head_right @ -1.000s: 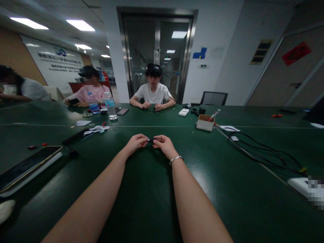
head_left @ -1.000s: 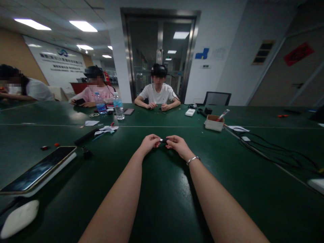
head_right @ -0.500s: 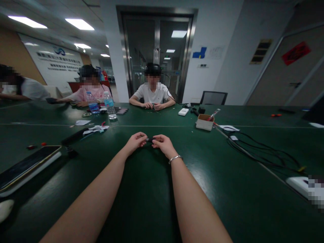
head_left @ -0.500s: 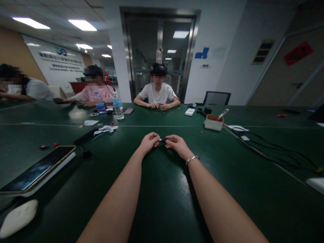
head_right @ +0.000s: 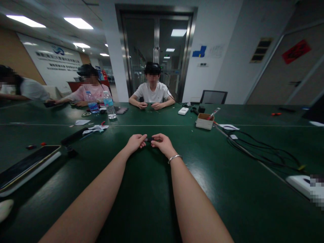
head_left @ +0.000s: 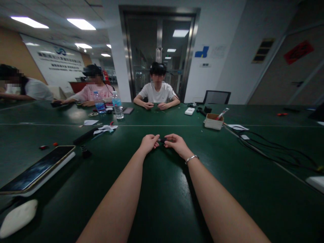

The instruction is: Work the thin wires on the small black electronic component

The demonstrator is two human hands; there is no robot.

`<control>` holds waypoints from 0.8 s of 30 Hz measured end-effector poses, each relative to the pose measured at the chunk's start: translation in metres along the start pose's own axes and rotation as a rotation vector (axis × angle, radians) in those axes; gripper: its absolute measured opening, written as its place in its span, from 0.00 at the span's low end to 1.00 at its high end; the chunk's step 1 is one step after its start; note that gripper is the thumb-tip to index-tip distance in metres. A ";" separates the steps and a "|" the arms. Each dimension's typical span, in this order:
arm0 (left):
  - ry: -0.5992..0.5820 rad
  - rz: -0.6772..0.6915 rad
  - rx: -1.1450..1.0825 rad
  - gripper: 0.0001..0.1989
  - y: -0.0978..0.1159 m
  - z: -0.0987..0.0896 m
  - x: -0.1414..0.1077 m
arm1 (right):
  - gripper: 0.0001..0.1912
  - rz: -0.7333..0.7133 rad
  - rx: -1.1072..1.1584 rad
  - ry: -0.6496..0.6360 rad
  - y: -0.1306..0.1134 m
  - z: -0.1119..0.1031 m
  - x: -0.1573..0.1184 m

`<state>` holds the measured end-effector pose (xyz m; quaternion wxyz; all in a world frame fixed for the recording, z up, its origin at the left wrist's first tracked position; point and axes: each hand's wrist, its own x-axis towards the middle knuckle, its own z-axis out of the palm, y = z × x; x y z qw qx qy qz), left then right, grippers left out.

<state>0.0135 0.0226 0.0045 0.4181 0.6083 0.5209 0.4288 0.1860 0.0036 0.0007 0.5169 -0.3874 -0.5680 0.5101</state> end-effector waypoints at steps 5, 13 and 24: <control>0.092 0.092 0.235 0.22 0.005 0.001 -0.007 | 0.18 -0.045 -0.074 -0.052 -0.002 0.001 -0.002; 0.225 0.135 0.430 0.23 0.010 -0.004 -0.012 | 0.13 -0.427 -0.695 -0.048 -0.010 0.021 -0.009; 0.254 0.139 0.402 0.26 0.013 -0.005 -0.017 | 0.10 -0.408 -0.610 -0.008 -0.006 0.024 -0.007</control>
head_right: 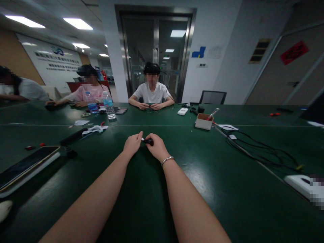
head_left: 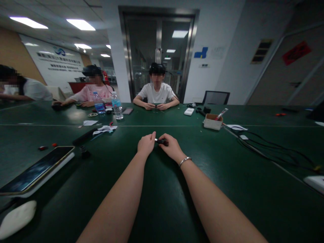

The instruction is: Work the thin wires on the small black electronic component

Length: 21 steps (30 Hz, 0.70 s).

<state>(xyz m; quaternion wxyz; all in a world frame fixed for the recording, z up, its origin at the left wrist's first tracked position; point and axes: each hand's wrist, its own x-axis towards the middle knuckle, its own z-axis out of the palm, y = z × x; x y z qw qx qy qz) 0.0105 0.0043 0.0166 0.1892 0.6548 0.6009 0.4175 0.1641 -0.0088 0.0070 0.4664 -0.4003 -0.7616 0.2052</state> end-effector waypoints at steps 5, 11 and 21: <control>0.004 0.101 0.024 0.21 -0.001 0.000 0.000 | 0.10 0.224 0.292 0.013 0.005 0.002 0.002; -0.060 0.220 -0.224 0.11 -0.006 0.010 0.007 | 0.09 0.420 0.420 0.051 0.005 -0.005 0.005; -0.133 0.166 -0.682 0.09 -0.009 0.015 0.012 | 0.11 0.427 0.448 0.043 0.011 -0.006 0.007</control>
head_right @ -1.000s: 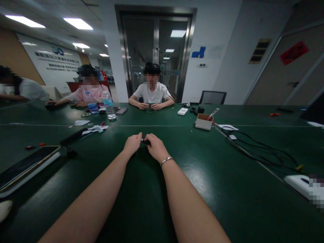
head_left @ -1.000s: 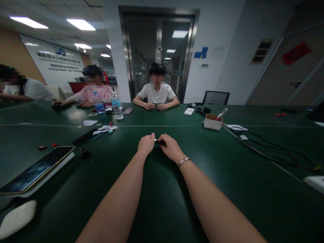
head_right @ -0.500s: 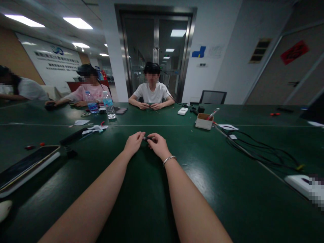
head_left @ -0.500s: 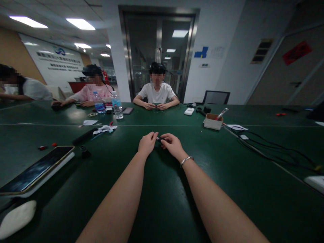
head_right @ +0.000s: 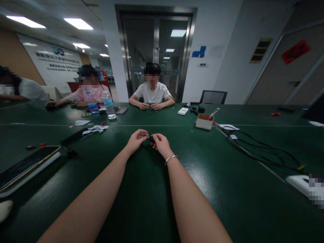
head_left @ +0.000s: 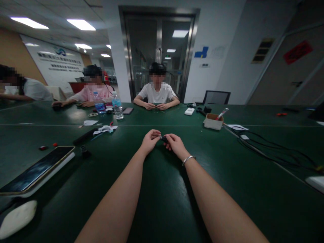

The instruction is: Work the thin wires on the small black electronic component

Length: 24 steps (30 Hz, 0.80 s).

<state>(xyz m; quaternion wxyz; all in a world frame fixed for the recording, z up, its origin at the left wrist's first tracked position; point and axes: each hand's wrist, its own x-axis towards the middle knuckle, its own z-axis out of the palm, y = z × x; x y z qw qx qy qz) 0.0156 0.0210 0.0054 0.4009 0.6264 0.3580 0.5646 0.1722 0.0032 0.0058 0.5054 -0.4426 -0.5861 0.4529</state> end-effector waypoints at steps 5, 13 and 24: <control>0.011 -0.069 -0.048 0.15 0.005 -0.003 0.000 | 0.12 -0.047 -0.073 0.005 0.002 -0.001 -0.001; 0.019 -0.017 0.289 0.13 0.001 -0.004 -0.002 | 0.16 -0.070 -0.239 -0.043 0.007 0.000 0.001; -0.097 -0.031 0.107 0.14 -0.005 -0.001 0.000 | 0.12 -0.159 -0.262 -0.032 0.017 0.001 0.006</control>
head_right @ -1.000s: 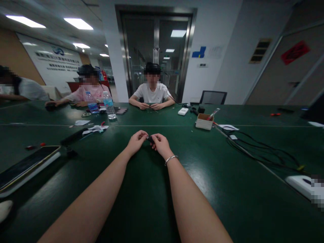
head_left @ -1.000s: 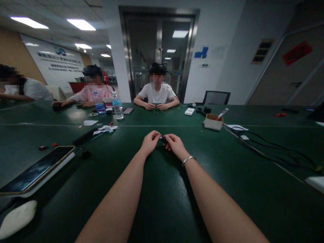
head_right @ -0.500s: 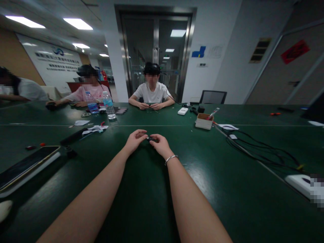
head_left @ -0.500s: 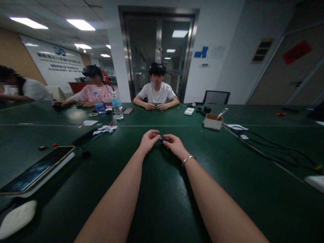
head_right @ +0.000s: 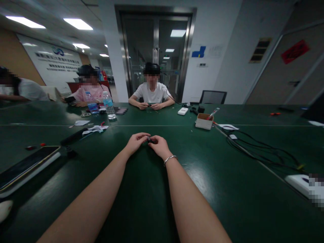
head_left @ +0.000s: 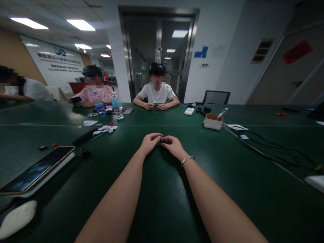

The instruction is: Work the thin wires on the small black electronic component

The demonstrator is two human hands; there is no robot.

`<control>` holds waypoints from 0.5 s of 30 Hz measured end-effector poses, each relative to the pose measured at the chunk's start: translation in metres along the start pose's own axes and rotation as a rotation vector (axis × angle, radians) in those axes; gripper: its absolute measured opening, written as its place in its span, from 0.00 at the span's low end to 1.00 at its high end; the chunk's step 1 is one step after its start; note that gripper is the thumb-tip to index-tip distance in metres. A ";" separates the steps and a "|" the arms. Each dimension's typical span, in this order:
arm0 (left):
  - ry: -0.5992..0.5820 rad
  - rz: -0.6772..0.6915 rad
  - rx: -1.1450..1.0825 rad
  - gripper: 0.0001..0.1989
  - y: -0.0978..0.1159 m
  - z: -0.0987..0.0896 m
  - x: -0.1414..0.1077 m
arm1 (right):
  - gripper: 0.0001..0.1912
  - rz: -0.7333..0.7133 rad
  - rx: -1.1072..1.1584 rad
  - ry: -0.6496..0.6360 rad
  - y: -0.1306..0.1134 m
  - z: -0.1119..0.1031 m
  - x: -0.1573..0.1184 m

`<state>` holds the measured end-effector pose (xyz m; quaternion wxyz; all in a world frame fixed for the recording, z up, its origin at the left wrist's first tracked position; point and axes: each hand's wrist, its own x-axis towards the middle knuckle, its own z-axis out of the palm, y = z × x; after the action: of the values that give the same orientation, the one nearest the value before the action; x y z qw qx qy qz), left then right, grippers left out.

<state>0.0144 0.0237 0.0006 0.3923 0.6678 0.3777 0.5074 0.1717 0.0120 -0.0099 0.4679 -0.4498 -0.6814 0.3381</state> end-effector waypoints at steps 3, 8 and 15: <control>0.018 0.006 0.031 0.13 -0.004 -0.001 0.001 | 0.12 0.001 -0.002 0.017 0.002 0.001 0.000; 0.027 -0.006 0.029 0.14 -0.005 -0.003 0.000 | 0.12 -0.003 -0.046 0.030 0.001 0.002 -0.002; 0.051 -0.025 0.153 0.13 -0.001 -0.002 -0.001 | 0.12 0.000 -0.075 0.038 -0.001 0.003 -0.003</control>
<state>0.0126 0.0239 -0.0004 0.3365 0.6779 0.4337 0.4890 0.1693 0.0081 -0.0107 0.4635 -0.4735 -0.6846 0.3039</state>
